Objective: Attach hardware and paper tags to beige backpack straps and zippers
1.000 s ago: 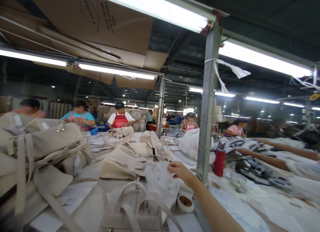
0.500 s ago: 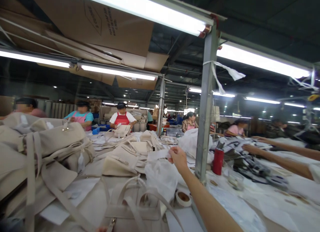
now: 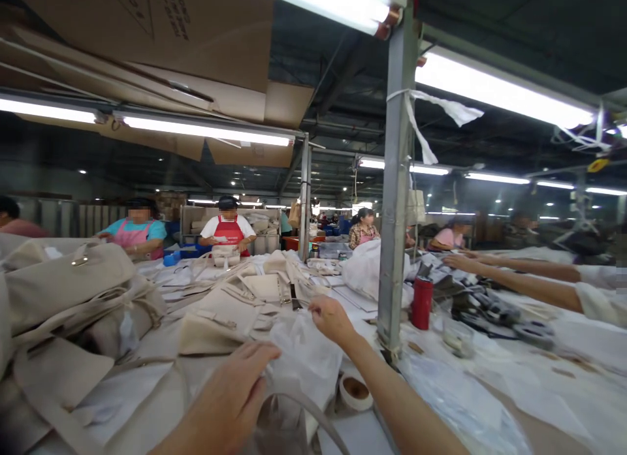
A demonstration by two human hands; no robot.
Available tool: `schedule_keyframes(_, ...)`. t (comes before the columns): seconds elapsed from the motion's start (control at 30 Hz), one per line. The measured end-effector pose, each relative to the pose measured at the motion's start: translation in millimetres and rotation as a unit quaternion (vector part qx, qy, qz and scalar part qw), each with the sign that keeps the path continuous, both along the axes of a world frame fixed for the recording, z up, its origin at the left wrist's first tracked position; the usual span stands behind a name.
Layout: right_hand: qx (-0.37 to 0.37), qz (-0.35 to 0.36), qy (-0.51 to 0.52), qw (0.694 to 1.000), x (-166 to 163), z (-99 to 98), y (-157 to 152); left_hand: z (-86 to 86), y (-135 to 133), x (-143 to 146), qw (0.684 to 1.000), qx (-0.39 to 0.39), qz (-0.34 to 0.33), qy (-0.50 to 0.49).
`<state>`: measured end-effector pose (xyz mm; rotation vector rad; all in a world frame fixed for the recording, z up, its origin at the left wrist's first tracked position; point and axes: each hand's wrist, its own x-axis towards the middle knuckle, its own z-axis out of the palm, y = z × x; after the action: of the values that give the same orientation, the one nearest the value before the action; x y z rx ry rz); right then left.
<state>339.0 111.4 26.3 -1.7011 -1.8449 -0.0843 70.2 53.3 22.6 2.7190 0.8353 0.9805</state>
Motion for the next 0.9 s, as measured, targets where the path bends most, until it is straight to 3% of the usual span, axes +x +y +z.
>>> schedule_keyframes(0.1, -0.103, 0.048, 0.006, 0.993, -2.3, -8.5, 9.9, 8.4, 24.9, 55.9, 0.981, -0.022, -0.021, 0.191)
schedule_keyframes(0.23, -0.182, 0.057, -0.019, 0.982, -12.6, -30.2, 21.3, -24.0, 52.1, 77.9, 0.95, -0.017, 0.017, 0.311)
schedule_keyframes(0.33, -0.169, 0.012, -0.043, 0.985, -14.8, -41.8, 30.1, -64.0, 65.5, 68.2, 0.952, 0.068, 0.004, 0.298)
schedule_keyframes(0.4, -0.174, -0.005, -0.051, 0.983, -14.3, -46.3, 33.7, -96.2, 71.8, 60.6, 0.951, 0.156, -0.039, 0.263)
schedule_keyframes(0.5, -0.219, 0.002, -0.055, 0.974, -15.1, -53.0, 32.7, -141.2, 75.2, 53.8, 0.936, 0.31, -0.092, 0.138)
schedule_keyframes(0.57, -0.245, -0.001, -0.053, 0.968, -17.1, -58.6, 29.9, -158.2, 72.7, 51.4, 0.928, 0.365, -0.061, 0.047)
schedule_keyframes(0.63, -0.251, -0.024, -0.043, 0.967, -18.7, -63.6, 29.1, -161.8, 67.9, 49.3, 0.925, 0.379, -0.023, -0.005)
schedule_keyframes(0.77, -0.262, -0.071, 0.029, 0.962, -17.7, -66.1, 41.7, -149.9, 57.4, 43.0, 0.919, 0.393, 0.002, -0.036)
schedule_keyframes(0.9, -0.283, -0.056, 0.149, 0.946, -26.1, -67.2, 59.9, -142.4, 50.2, 36.5, 0.918, 0.39, 0.03, -0.068)
